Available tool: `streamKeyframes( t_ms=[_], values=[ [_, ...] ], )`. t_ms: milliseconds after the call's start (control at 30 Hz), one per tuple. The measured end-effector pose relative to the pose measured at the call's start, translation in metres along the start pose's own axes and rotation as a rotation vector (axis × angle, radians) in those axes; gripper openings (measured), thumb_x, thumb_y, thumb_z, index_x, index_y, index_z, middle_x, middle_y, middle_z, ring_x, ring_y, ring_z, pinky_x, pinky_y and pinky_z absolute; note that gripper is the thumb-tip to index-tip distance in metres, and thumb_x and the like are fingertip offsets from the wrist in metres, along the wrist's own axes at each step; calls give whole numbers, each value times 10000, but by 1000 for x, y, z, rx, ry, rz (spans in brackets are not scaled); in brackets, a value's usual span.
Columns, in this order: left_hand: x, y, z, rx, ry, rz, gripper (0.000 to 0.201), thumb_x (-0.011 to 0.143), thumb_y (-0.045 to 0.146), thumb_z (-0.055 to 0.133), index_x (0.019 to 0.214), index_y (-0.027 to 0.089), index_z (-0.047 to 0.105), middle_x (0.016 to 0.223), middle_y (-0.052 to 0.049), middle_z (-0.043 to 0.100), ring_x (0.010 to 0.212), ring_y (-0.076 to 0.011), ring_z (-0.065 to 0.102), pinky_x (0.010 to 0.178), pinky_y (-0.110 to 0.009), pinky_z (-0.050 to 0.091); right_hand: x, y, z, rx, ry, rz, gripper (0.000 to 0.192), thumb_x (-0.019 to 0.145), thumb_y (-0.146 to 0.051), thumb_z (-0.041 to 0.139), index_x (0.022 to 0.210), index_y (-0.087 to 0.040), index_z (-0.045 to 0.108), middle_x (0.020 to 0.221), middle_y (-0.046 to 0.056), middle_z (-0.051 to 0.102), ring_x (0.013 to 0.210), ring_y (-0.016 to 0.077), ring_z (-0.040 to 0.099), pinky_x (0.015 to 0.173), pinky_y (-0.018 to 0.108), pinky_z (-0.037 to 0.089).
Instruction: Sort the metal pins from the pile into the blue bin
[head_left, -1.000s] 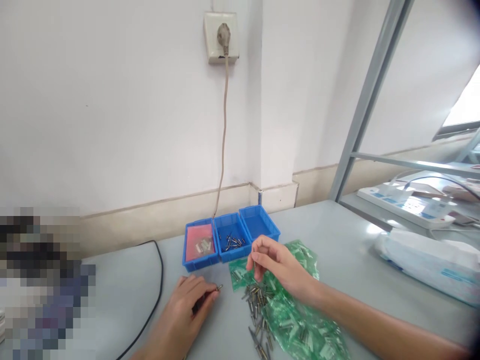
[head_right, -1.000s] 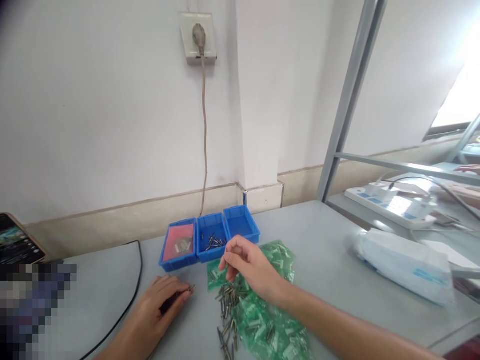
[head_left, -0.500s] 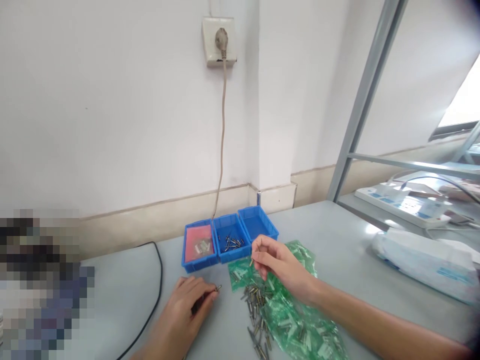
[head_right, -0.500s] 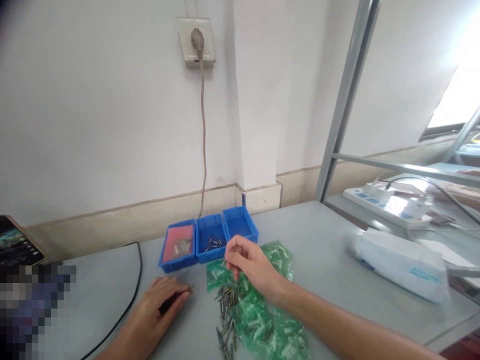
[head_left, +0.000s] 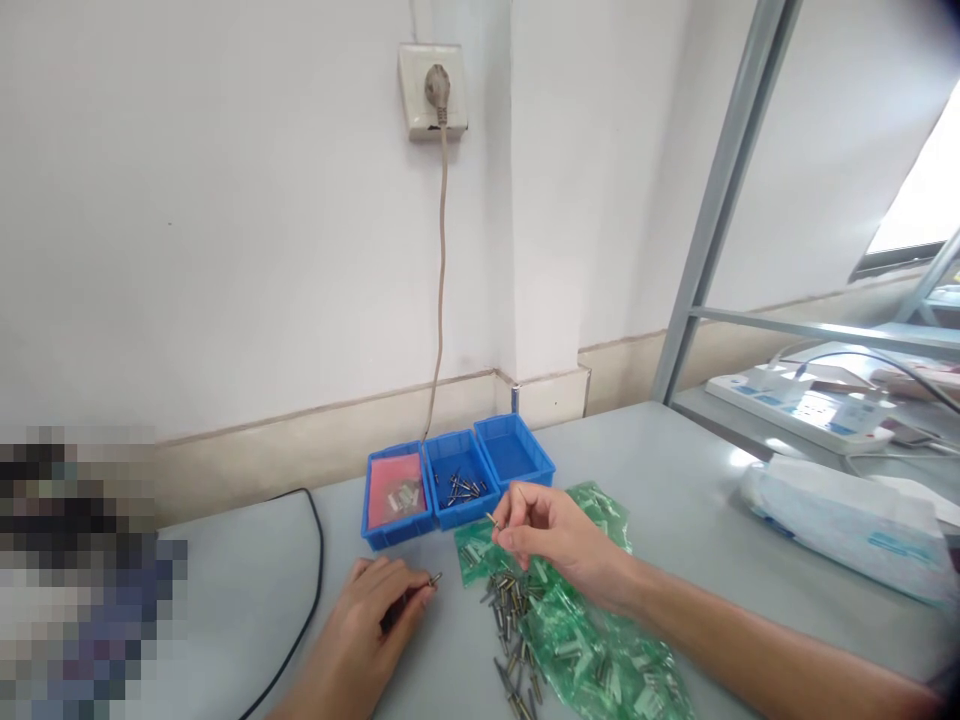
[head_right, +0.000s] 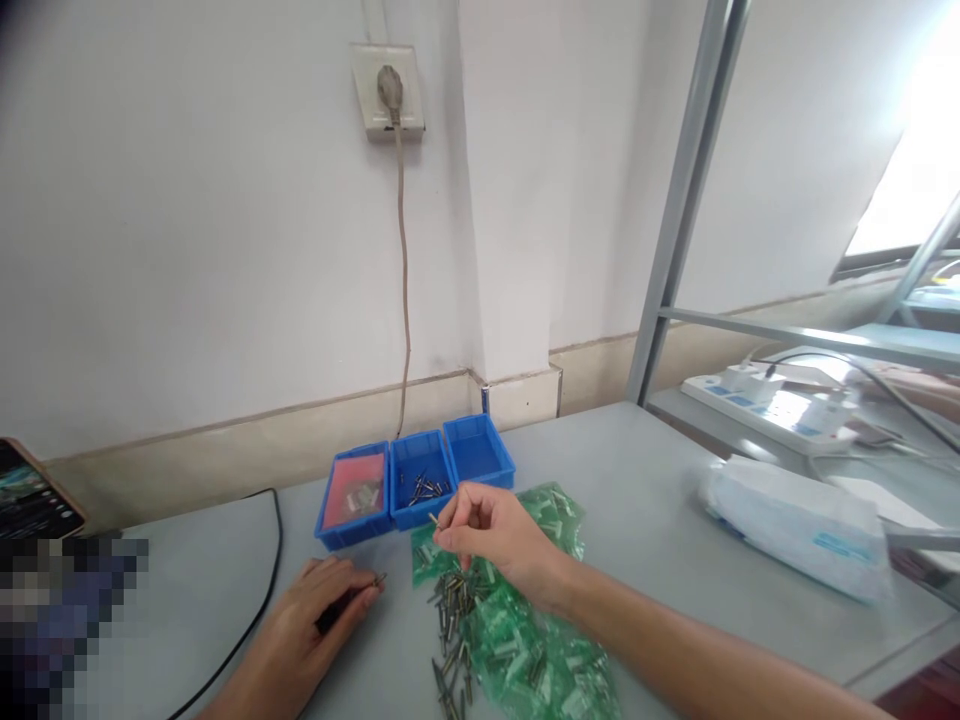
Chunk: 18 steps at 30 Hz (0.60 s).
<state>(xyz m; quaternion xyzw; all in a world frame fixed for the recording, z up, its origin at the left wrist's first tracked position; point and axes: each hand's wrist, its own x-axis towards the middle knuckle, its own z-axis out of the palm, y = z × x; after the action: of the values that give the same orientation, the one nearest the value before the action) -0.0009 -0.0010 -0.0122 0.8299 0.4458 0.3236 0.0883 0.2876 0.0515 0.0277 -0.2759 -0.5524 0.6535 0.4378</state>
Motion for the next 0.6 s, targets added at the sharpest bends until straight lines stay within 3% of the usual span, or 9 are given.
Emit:
streamKeyframes(
  t_ms=[200,600],
  values=[
    [-1,-3,1,2,-10,-13,192,1111,376,564,1063,291,730,932,-16,751,850,-216,685,806,-355,541,-1,-4,3,-7,-4,32,375,755,-314,983,910,-198,662,826,2,705,702,139,584,602,255,453],
    [-3,-2,-2,10,-17,-27,179,1111,369,567,1071,289,722,974,-22,750,903,-226,686,860,-375,528,-3,-1,0,-66,-28,25,292,863,-390,912,914,-189,707,855,-1,680,656,108,535,630,264,424]
  ],
)
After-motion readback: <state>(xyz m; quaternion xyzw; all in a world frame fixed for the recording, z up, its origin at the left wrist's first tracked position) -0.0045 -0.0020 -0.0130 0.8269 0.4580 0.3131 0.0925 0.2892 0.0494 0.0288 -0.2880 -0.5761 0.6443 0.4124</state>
